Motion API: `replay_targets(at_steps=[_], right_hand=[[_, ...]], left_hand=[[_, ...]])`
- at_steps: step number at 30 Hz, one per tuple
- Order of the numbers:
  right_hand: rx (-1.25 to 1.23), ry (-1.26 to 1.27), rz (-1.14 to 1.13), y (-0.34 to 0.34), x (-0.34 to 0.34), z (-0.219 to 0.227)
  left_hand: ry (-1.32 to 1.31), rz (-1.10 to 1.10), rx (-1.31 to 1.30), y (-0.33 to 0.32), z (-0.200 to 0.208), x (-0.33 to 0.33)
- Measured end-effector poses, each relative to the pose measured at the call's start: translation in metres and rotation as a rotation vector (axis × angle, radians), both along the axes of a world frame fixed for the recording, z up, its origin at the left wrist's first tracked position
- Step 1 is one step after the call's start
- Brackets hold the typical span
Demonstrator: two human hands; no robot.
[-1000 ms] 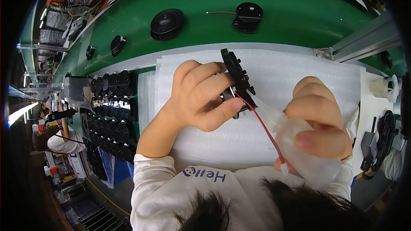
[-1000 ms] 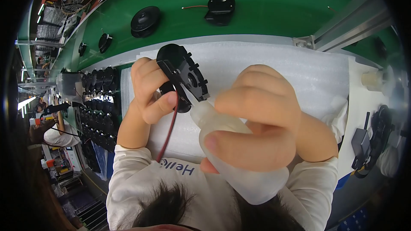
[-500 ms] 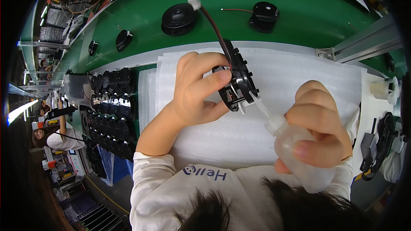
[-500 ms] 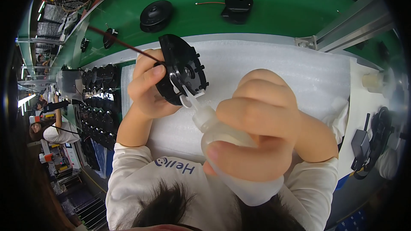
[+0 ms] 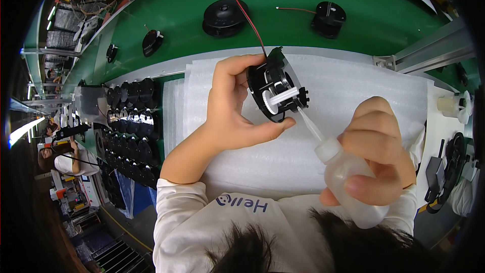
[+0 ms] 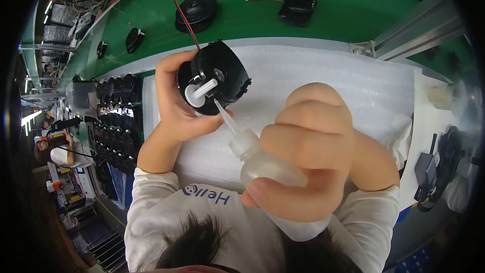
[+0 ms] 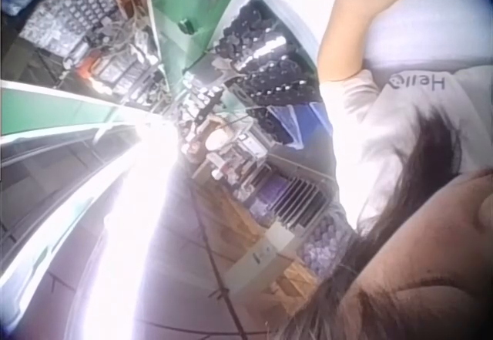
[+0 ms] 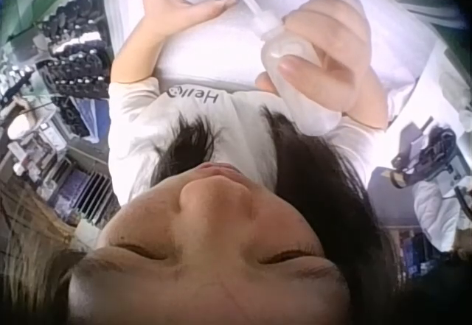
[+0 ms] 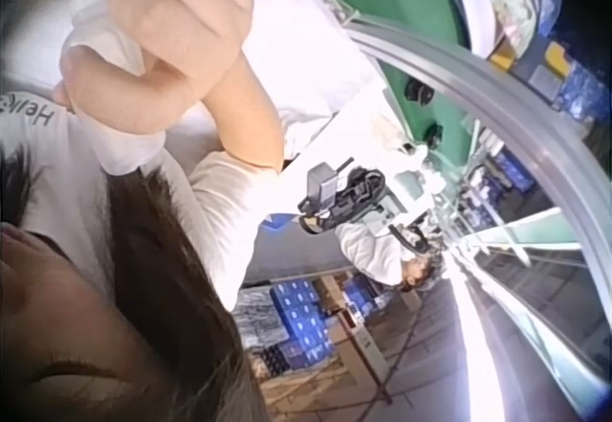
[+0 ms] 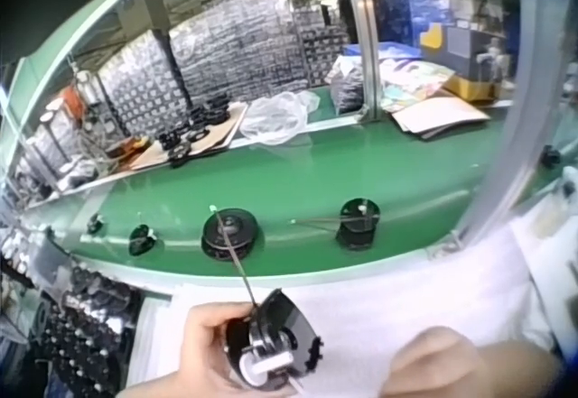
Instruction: The person assembles black plastic components by applying adhesive to them with a glue bottle.
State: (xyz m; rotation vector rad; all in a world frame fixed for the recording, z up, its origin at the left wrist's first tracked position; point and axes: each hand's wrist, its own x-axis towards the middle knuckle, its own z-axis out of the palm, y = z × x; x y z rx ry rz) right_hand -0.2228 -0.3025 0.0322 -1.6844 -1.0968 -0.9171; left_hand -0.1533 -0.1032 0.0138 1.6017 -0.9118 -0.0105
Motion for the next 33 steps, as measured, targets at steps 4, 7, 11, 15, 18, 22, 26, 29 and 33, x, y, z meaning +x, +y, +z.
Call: replay_targets(at_steps=[4, 7, 11, 15, 18, 22, 26, 29, 33], right_hand=[[-0.022, 0.015, 0.004, -0.002, -0.001, 0.003], [-0.023, 0.012, -0.004, -0.003, 0.001, 0.002], [-0.009, -0.013, 0.014, -0.001, 0.003, 0.002], [0.005, -0.013, 0.017, 0.002, 0.002, -0.001], [0.002, -0.008, 0.015, 0.003, 0.002, -0.001], [-0.003, 0.007, 0.017, 0.001, 0.002, -0.003], [-0.019, 0.003, 0.011, -0.002, 0.001, 0.000], [-0.021, 0.027, 0.031, -0.001, 0.002, -0.002], [-0.013, 0.039, 0.065, 0.001, 0.006, -0.006]], left_hand=[[0.095, -0.037, -0.022, -0.002, 0.005, -0.001], [0.096, -0.052, -0.013, -0.003, 0.010, -0.004], [0.265, -0.076, -0.050, 0.001, 0.013, -0.008], [0.542, -0.100, -0.151, 0.004, 0.017, -0.011], [0.696, -0.115, -0.222, 0.001, 0.026, -0.014], [0.828, -0.170, -0.261, 0.002, 0.026, -0.009], [0.824, -0.168, -0.263, -0.001, 0.028, -0.009], [0.825, -0.172, -0.322, 0.000, 0.026, -0.008], [0.829, -0.130, -0.336, 0.003, 0.025, -0.008]])
